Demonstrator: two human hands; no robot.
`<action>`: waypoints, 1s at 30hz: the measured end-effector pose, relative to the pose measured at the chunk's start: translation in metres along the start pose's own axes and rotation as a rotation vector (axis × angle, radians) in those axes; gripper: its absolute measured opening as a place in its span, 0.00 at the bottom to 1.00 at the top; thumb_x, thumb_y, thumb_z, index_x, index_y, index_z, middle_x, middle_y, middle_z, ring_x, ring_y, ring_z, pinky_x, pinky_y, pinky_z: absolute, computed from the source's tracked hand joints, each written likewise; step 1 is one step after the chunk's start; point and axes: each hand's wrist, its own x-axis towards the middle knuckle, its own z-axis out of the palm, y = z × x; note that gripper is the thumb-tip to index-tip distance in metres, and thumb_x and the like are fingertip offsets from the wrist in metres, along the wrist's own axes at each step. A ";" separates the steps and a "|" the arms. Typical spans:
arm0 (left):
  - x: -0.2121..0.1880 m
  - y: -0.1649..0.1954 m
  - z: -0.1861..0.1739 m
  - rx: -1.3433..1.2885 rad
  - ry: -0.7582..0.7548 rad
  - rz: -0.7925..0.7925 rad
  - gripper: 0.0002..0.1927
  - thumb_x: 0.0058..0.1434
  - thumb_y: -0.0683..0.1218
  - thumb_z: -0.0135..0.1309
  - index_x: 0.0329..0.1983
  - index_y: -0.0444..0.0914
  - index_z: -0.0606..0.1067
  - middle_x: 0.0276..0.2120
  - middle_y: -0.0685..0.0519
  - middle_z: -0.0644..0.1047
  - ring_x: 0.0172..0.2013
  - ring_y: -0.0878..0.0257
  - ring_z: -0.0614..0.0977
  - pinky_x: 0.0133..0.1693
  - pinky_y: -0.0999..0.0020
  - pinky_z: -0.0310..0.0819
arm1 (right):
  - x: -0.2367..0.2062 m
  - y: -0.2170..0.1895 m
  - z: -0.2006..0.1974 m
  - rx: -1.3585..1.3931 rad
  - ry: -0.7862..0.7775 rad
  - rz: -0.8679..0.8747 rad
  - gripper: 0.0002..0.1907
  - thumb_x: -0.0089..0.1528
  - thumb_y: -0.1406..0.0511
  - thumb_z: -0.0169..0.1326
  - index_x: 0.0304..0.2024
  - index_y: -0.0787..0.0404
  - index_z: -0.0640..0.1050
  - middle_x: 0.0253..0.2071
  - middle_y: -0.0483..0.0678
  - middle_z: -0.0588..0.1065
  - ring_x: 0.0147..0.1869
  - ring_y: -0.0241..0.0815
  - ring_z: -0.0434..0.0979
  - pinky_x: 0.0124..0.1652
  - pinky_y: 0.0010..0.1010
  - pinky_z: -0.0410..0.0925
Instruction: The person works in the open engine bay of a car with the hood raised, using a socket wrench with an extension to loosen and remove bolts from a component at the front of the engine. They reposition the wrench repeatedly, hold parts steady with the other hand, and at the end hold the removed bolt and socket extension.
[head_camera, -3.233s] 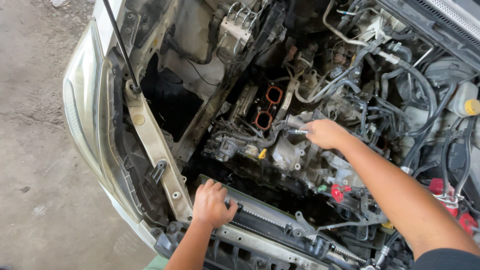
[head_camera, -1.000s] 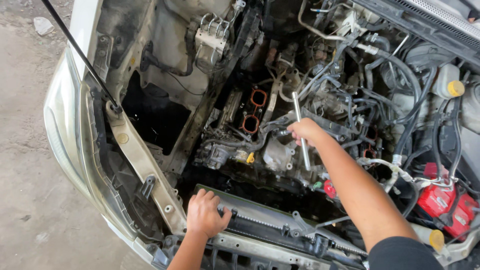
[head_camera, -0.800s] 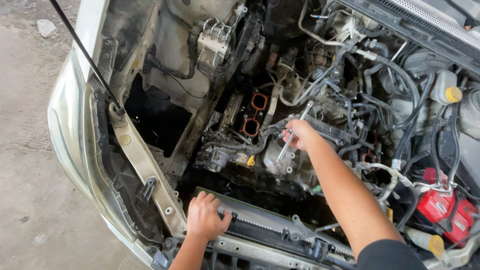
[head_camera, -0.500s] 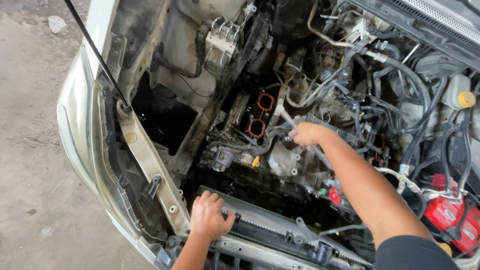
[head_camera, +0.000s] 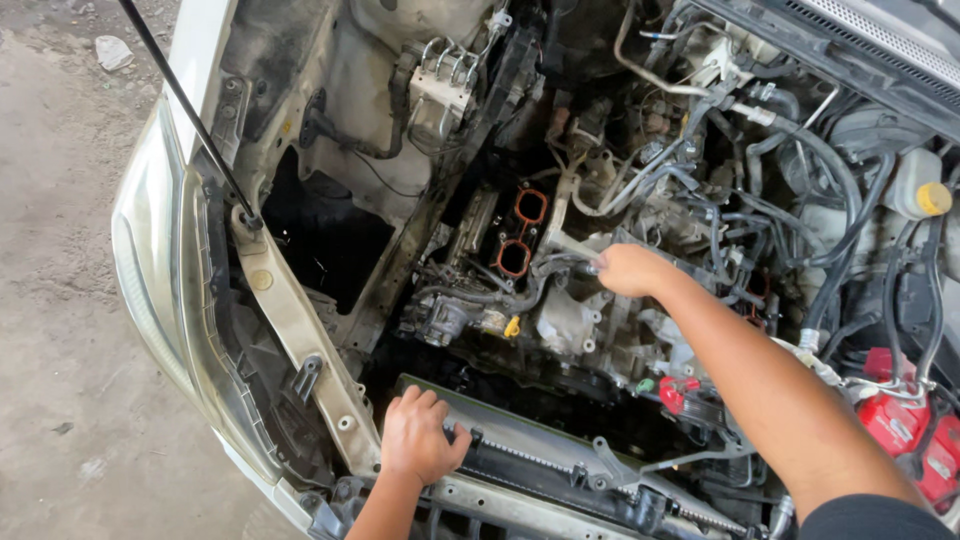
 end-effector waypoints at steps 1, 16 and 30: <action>0.000 0.000 0.000 -0.002 0.000 0.001 0.13 0.44 0.52 0.58 0.16 0.37 0.76 0.24 0.49 0.74 0.37 0.50 0.75 0.38 0.53 0.69 | 0.003 0.005 0.003 0.157 -0.037 0.099 0.27 0.71 0.53 0.49 0.34 0.73 0.81 0.30 0.63 0.79 0.29 0.56 0.79 0.30 0.40 0.69; -0.001 0.000 0.002 -0.008 0.005 0.003 0.14 0.45 0.52 0.58 0.16 0.36 0.76 0.24 0.50 0.74 0.36 0.51 0.75 0.38 0.54 0.69 | 0.055 0.017 0.048 1.383 -0.001 0.500 0.06 0.61 0.67 0.54 0.32 0.65 0.76 0.25 0.48 0.72 0.25 0.37 0.70 0.30 0.34 0.75; 0.000 0.000 0.004 -0.003 0.013 0.008 0.13 0.43 0.51 0.59 0.15 0.37 0.75 0.24 0.50 0.74 0.36 0.50 0.75 0.37 0.53 0.69 | 0.000 -0.027 0.006 -0.686 0.100 -0.347 0.17 0.57 0.64 0.57 0.48 0.40 0.84 0.41 0.46 0.81 0.52 0.52 0.78 0.48 0.44 0.73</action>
